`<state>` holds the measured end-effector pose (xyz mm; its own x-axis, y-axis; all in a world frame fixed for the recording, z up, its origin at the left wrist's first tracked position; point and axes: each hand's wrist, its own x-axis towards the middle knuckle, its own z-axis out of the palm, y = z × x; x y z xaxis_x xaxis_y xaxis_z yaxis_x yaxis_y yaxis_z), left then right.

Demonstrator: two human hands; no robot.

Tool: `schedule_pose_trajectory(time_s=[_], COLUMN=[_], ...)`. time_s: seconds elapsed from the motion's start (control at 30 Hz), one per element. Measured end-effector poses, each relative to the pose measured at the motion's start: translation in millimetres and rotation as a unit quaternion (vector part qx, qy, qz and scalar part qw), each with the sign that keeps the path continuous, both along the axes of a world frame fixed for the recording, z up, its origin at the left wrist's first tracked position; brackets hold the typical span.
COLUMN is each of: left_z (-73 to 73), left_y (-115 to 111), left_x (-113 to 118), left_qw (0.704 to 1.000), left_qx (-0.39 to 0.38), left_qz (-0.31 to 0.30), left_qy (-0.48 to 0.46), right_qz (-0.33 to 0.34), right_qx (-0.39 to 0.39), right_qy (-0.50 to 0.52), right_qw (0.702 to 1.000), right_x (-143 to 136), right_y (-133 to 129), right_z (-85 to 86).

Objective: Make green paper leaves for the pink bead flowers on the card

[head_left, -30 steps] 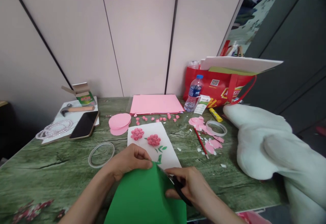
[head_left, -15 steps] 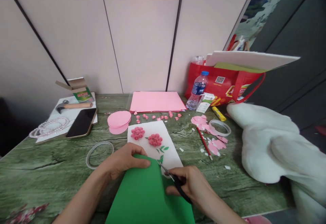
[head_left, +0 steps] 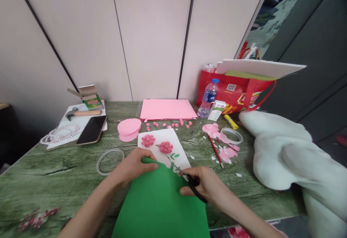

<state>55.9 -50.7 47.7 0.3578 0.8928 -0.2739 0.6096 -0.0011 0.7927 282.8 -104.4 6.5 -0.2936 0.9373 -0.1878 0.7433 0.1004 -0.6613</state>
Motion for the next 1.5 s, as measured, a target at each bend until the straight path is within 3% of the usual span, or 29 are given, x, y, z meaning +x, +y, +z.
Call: schedule_pose_trajectory(time_s=[0.13,0.27,0.4,0.57,0.7,0.87,1.07,1.5], left_z=[17.7,37.6,50.6,60.3,69.4,79.3,81.1,74.1], left_y=[-10,-25,-41,-55,-64,-71,-71,-65], left_x=[6,15,21,23,25,27,26,27], left_qw=[0.992,0.985,0.981,0.979,0.975,0.965,0.962,0.965], left_qx=[0.086,0.133,0.16,0.177,0.197,0.233,0.239,0.234], left_qz=[-0.076,-0.094,-0.103,-0.101,-0.101,-0.111,-0.119,-0.111], left_qy=[0.044,0.049,0.037,0.024,0.017,0.047,0.053,0.041], right_qz=[0.042,0.08,0.116,0.139,0.159,0.18,0.184,0.185], right_qx=[0.039,0.118,0.166,0.166,0.193,0.198,0.204,0.23], right_qy=[-0.066,-0.169,-0.257,-0.39,-0.43,-0.447,-0.453,-0.411], right_qw=[0.996,0.975,0.945,0.895,0.868,0.853,0.848,0.863], right_x=[9,12,9,-5,-12,-15,-16,1], right_y=[-2,-10,-20,-33,-40,-44,-41,-24], right_z=[41.4,78.1,105.1,139.2,157.7,168.6,171.7,153.6])
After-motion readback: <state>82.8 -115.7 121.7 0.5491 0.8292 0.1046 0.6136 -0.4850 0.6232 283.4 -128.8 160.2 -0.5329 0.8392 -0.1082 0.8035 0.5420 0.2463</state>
